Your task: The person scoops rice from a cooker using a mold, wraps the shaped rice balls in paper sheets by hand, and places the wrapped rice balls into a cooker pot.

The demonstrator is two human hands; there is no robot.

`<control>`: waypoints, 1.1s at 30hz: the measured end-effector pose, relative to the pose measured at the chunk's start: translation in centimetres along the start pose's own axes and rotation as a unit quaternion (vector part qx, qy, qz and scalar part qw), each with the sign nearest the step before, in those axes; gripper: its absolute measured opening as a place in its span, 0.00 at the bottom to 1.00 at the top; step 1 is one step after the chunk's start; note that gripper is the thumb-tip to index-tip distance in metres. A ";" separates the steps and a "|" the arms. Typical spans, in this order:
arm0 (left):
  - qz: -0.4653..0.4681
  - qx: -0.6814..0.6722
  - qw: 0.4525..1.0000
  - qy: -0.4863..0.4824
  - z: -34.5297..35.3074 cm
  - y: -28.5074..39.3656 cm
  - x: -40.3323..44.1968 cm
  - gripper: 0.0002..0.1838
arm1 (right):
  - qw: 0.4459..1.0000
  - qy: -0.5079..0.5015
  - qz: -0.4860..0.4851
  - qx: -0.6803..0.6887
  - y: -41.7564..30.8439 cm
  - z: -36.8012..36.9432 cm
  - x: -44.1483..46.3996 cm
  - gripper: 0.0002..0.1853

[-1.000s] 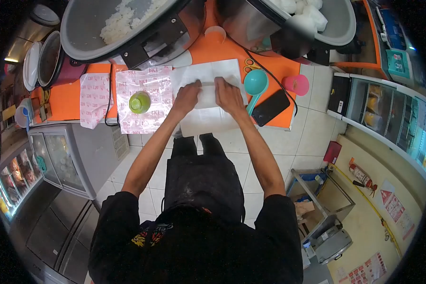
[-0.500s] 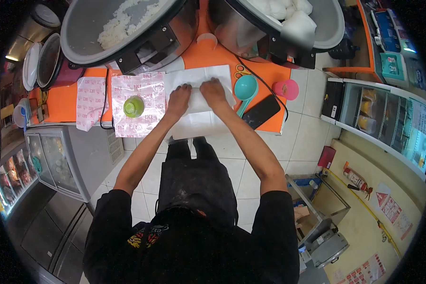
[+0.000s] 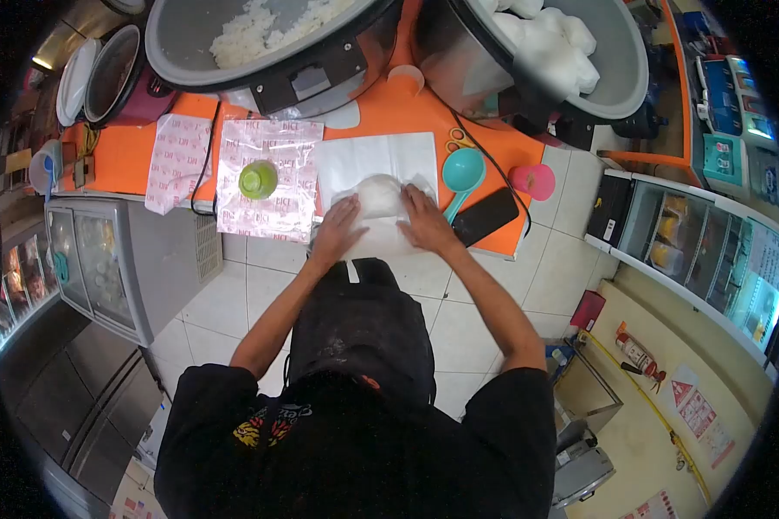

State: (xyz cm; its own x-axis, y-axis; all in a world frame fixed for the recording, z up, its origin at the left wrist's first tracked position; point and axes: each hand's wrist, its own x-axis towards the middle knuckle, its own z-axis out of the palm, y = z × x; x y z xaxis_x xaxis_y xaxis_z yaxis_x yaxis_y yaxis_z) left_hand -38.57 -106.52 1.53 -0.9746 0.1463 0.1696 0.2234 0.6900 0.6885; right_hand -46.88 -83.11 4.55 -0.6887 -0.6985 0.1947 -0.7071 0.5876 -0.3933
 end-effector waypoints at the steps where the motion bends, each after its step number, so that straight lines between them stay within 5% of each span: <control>1: 0.007 0.019 1.000 -0.013 0.3 -0.7 0.2 0.20 | 0.999 -0.052 0.007 0.008 1.3 0.8 -0.5 0.17; 7: -0.098 -0.084 0.977 -0.171 -0.9 -4.1 7.0 0.09 | 0.939 -0.333 0.025 0.078 6.9 2.9 5.9 0.11; 10: -0.159 -0.094 0.942 -0.279 -1.1 -6.6 11.3 0.18 | 0.892 -0.432 0.096 0.094 7.6 2.3 11.2 0.22; 13: -0.131 0.089 0.929 -0.333 0.2 -5.4 13.6 0.23 | 0.916 -0.393 0.059 -0.052 5.7 2.2 12.5 0.20; 14: -0.108 0.168 0.919 -0.339 0.3 -4.6 14.0 0.24 | 0.909 -0.393 0.117 -0.074 5.7 3.6 12.2 0.20; 17: 0.090 0.177 0.962 -0.188 0.4 -4.2 12.6 0.16 | 0.939 -0.307 0.147 -0.058 4.5 2.3 10.9 0.16; 18: 0.122 0.165 0.962 -0.182 -0.3 -3.9 12.2 0.13 | 0.928 -0.349 0.122 -0.048 4.6 1.3 10.8 0.12; 21: 0.007 -0.117 0.920 -0.373 -2.8 -3.4 11.7 0.14 | 0.989 -0.127 0.068 -0.023 4.7 2.2 7.7 0.09; 22: -0.025 -0.242 0.892 -0.381 -3.9 -2.0 11.1 0.13 | 0.980 -0.110 0.108 0.124 4.5 3.4 6.7 0.09; 26: -0.132 -0.384 0.910 -0.084 -6.2 0.7 7.3 0.08 | 0.772 -0.017 0.242 0.588 -1.2 5.0 3.9 0.07; 29: -0.307 -0.599 0.724 0.148 -6.1 0.8 4.0 0.10 | 0.609 0.045 0.309 0.729 -8.2 4.8 3.1 0.09; 30: -0.266 -0.550 0.774 0.166 -5.0 -0.5 2.1 0.15 | 0.601 0.051 0.323 0.729 -10.0 4.6 3.6 0.10; 33: -0.356 -0.514 0.724 0.292 -5.4 1.4 -0.6 0.18 | 0.593 0.067 0.354 0.720 -14.7 4.2 5.4 0.12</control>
State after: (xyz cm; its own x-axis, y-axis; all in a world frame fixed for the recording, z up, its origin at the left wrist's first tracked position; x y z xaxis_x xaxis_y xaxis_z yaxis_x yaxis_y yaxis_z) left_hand -37.62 -109.45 6.16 -0.7425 -0.5186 -0.4239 -0.1463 -0.4919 0.8583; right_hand -39.51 -97.20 7.63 -0.8067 -0.3885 -0.4454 0.5698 -0.3112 -0.7606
